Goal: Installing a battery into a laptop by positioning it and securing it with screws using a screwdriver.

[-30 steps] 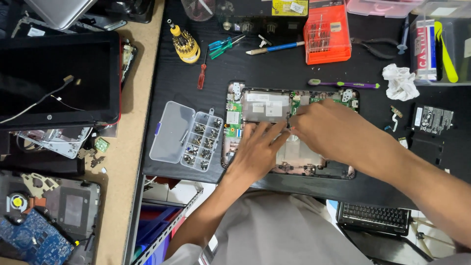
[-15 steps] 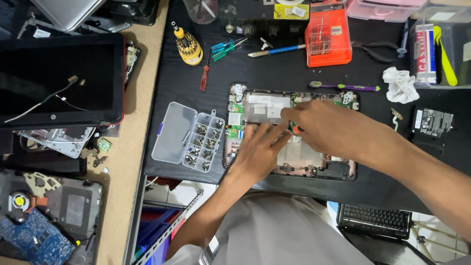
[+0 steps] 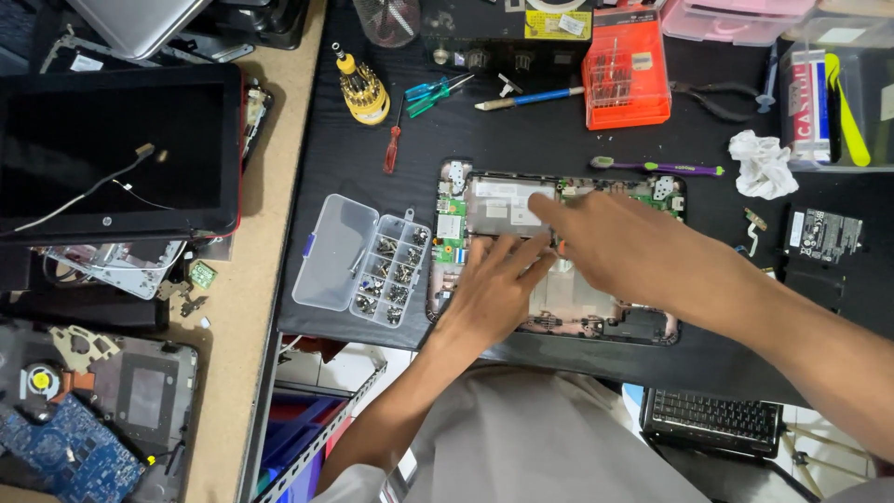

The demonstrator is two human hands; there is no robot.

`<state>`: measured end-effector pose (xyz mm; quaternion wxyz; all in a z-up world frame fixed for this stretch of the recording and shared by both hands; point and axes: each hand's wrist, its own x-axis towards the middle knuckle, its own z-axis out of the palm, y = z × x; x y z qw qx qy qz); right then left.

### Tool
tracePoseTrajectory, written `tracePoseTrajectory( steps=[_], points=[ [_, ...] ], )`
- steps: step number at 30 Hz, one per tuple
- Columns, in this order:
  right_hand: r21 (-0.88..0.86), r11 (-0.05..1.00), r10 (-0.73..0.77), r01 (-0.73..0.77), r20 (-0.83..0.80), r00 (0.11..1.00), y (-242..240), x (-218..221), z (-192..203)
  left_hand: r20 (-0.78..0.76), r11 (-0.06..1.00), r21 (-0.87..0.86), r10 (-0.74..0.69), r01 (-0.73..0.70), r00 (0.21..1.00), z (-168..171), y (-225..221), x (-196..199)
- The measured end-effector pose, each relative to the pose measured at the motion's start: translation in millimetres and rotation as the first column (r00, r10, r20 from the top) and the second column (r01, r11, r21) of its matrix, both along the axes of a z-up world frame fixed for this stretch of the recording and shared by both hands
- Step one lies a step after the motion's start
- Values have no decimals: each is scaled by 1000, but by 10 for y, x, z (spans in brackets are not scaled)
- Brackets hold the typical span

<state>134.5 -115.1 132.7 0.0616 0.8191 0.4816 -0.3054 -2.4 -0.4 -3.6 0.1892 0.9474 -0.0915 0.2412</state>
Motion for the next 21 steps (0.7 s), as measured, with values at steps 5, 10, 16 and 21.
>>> tracePoseTrajectory(
  steps=[5,10,16,21],
  points=[
    [-21,998,-55,56,41,998,42,-55,76,-3,1000,-15,2,-2,1000,13,-10,-3],
    [-16,1000,-15,15,27,1000,22,-37,59,2,1000,1,8,-8,1000,-40,3,-2],
    [2,993,-119,119,11,993,16,-40,66,19,1000,12,13,-13,1000,-14,-3,-5],
    [56,988,-143,146,-46,989,-3,10,2,-20,1000,-10,12,-12,1000,88,-4,-6]
  ],
)
